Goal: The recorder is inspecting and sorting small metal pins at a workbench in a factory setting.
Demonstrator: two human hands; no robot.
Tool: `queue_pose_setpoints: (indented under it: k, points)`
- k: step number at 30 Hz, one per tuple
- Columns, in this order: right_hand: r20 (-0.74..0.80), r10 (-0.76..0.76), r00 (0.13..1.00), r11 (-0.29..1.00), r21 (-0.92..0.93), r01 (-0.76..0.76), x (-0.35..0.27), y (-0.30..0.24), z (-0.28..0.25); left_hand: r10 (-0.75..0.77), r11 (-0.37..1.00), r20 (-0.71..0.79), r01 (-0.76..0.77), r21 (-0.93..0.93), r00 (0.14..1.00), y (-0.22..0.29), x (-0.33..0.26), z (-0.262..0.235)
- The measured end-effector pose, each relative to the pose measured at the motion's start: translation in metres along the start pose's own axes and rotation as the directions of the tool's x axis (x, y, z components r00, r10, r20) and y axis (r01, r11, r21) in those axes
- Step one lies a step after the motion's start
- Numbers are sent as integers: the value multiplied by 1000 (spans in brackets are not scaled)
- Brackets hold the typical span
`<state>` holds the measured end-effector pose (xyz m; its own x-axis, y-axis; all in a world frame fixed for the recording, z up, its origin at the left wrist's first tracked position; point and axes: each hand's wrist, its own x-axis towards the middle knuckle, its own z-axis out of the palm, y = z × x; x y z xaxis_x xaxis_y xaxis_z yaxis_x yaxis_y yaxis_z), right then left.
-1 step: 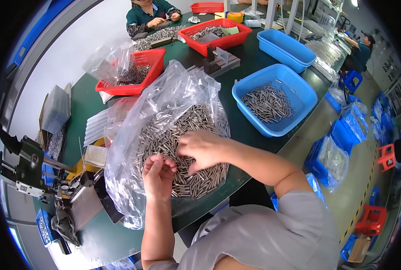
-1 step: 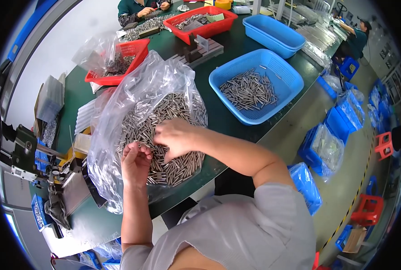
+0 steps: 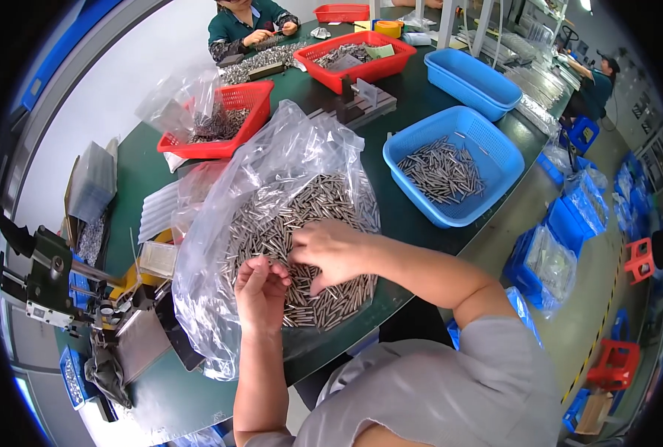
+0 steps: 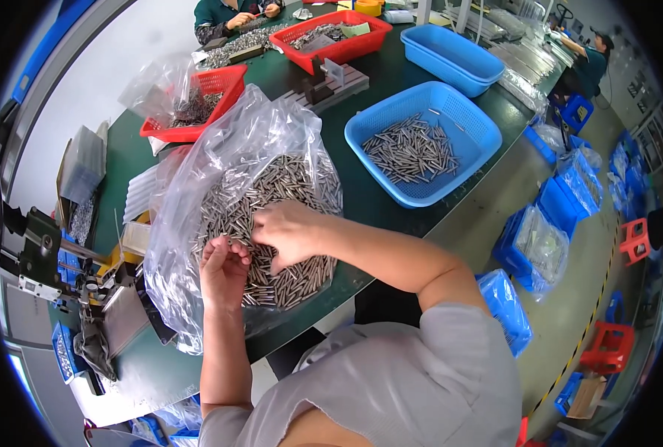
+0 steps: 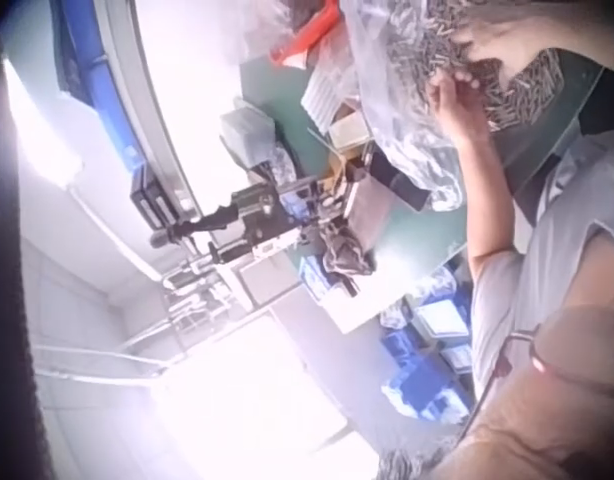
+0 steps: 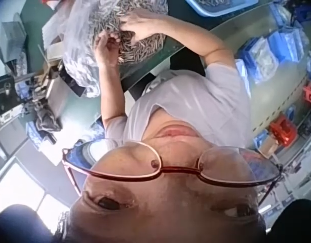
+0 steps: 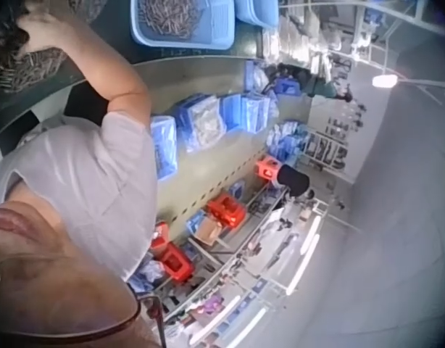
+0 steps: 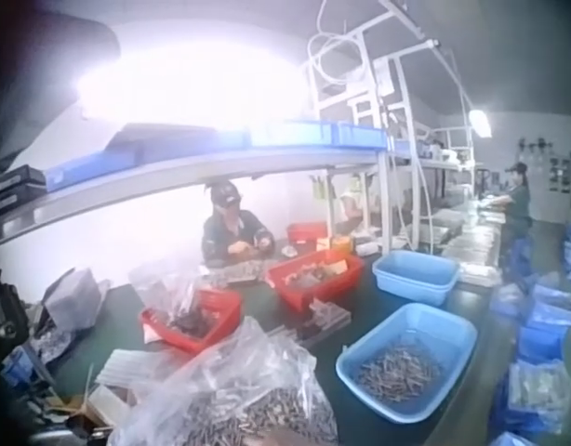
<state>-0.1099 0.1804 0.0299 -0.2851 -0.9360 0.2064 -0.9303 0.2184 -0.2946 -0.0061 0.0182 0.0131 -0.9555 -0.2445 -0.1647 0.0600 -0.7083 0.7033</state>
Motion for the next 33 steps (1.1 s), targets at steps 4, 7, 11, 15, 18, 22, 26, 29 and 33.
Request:
queue_pose_setpoints:
  k: [4,7,11,15,18,22,26,29,33]
  points:
    - [-127,-3,992,999,40,9,3,-3,20,-1,1000,9,1,-1,1000,-1,1,1]
    - [-196,61,979,996,-58,-73,6,-2,22,-6,1000,19,6,2,1000,0,1,-2]
    - [-362,74,929,997,37,-65,5,12,19,-6,1000,28,6,13,1000,0,1,-3]
    - [-364,210,908,942,323,-89,6,10,14,-10,999,24,9,41,1000,-2,0,0]
    - [-288,265,920,867,489,-97,7,6,6,-9,999,23,8,40,1000,-1,-2,3]
    - [-140,358,923,669,728,-149,8,3,-5,-17,999,46,15,42,999,-2,-2,5]
    - [-101,408,907,508,851,-134,8,0,-5,-66,996,44,63,69,997,-6,-3,8]
    - [-148,354,923,649,749,-129,6,-3,-4,-80,995,76,75,69,994,-7,-3,7]
    - [-191,333,924,699,707,-106,7,-4,0,-73,995,64,68,69,995,-7,-4,8]
